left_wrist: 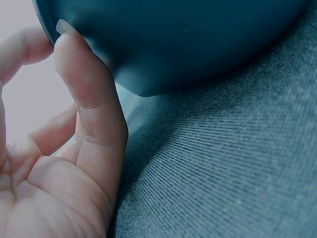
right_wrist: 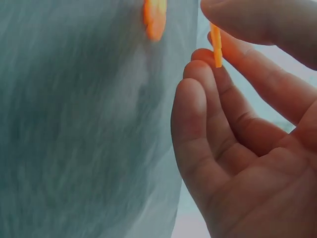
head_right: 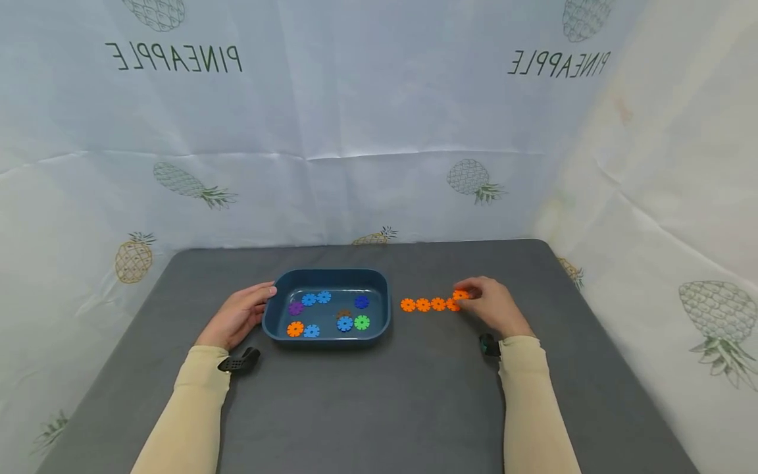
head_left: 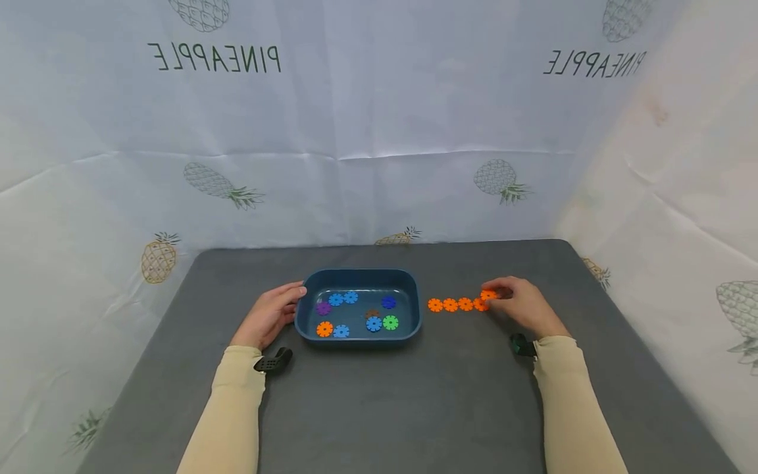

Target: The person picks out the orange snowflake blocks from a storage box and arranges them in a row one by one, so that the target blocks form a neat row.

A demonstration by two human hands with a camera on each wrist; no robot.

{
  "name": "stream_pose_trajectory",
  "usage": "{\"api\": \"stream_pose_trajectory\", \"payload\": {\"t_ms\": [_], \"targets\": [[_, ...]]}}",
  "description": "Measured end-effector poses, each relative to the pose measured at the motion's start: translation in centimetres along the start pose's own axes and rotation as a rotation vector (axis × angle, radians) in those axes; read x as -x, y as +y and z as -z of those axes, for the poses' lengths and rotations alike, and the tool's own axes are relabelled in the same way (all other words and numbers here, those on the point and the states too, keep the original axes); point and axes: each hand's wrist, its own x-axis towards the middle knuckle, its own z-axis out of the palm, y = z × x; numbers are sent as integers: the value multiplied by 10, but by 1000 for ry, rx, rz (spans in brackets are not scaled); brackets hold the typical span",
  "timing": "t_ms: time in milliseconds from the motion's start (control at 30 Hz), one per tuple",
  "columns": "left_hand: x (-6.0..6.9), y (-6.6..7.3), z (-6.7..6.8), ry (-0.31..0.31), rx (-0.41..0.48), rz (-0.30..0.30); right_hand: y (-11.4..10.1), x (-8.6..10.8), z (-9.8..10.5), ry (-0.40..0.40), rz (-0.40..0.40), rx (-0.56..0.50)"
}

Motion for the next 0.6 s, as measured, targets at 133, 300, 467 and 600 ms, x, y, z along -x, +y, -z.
{"api": "stream_pose_trajectory", "payload": {"t_ms": [133, 300, 467, 600], "targets": [[2, 2, 2, -2, 11, 4, 8, -1, 2, -3, -33, 18], [4, 3, 4, 11, 16, 4, 12, -4, 0, -17, -32, 45], [3, 2, 3, 11, 10, 11, 13, -3, 0, -24, -45, 72], [1, 1, 1, 3, 11, 20, 14, -2, 1, -30, -42, 74]]}}
